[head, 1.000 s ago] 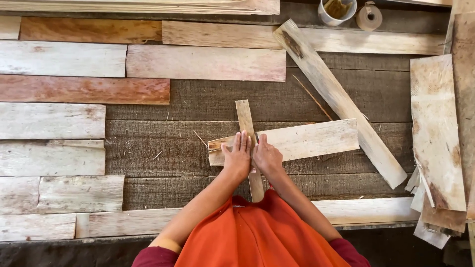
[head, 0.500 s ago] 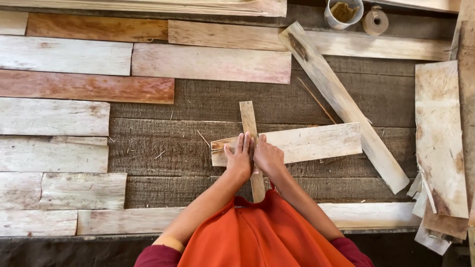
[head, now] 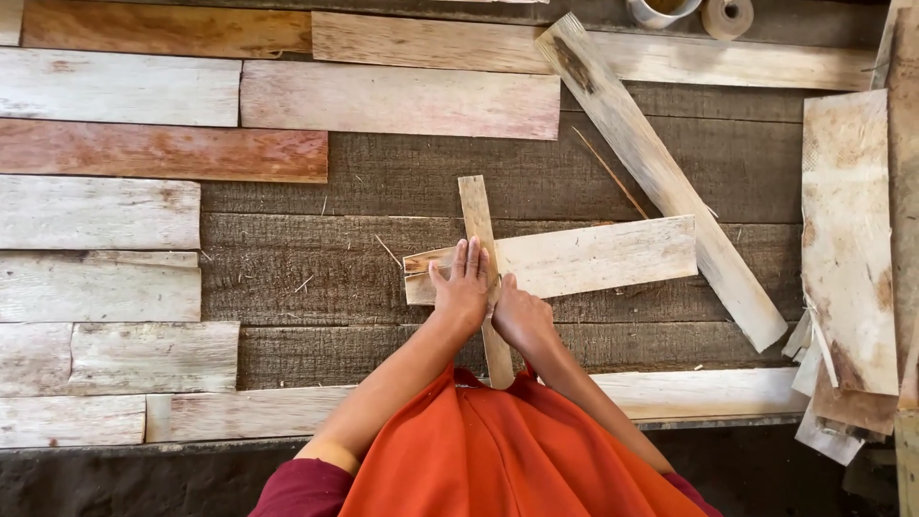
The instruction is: Cutting thin wood panels with a utility knife and arranging them on a wooden surface
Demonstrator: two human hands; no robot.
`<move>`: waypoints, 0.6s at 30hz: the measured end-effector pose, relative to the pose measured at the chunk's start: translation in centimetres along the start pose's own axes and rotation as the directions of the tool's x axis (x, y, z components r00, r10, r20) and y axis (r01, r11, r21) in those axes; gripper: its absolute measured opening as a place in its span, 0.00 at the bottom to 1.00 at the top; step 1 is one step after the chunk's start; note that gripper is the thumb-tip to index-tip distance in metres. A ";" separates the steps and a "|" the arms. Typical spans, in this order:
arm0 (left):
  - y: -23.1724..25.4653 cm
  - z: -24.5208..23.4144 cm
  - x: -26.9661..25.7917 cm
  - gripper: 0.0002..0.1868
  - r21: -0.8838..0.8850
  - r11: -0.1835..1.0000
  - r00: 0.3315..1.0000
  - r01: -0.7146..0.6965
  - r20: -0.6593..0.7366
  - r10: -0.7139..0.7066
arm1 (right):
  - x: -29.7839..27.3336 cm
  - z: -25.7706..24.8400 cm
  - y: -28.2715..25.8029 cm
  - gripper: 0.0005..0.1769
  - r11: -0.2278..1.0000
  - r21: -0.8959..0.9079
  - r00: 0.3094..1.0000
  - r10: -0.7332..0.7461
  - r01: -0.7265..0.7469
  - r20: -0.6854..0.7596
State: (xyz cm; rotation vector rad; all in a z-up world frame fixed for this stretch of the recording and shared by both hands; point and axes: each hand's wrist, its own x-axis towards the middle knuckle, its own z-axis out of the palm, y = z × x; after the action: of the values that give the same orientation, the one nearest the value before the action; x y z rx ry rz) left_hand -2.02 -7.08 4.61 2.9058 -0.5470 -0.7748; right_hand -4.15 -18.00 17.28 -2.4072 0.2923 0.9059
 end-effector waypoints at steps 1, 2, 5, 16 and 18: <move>0.1 -0.3 0.0 0.47 0.002 1.000 1.000 -0.004 0.001 0.004 | -0.5 0.4 0.3 0.21 1.000 0.003 1.000 0.003 -0.003 -0.001; 0.2 -0.7 -0.1 0.52 0.014 1.000 1.000 0.003 0.026 -0.003 | -1.0 0.8 0.6 0.19 0.998 -0.070 1.000 -0.005 0.007 0.019; 0.3 -1.8 -0.5 0.58 0.029 1.000 0.997 0.009 0.071 -0.011 | -2.1 2.0 1.4 0.16 0.982 -0.190 0.999 0.008 0.001 0.045; 0.7 -3.8 -1.9 0.62 0.055 0.998 0.998 -0.005 0.068 0.001 | -1.8 3.1 4.6 0.13 0.959 -0.277 0.988 0.103 -0.067 0.117; 0.7 -3.6 -1.8 0.62 0.067 0.998 0.998 -0.009 0.059 0.005 | -0.5 0.9 2.9 0.14 0.998 -0.029 0.996 0.059 -0.061 -0.070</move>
State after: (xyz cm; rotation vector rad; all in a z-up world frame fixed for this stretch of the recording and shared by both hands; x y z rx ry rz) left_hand -1.88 -7.10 8.69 2.9486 -0.6005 -0.8600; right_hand -6.08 -19.92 15.86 -2.4736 0.3815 0.8609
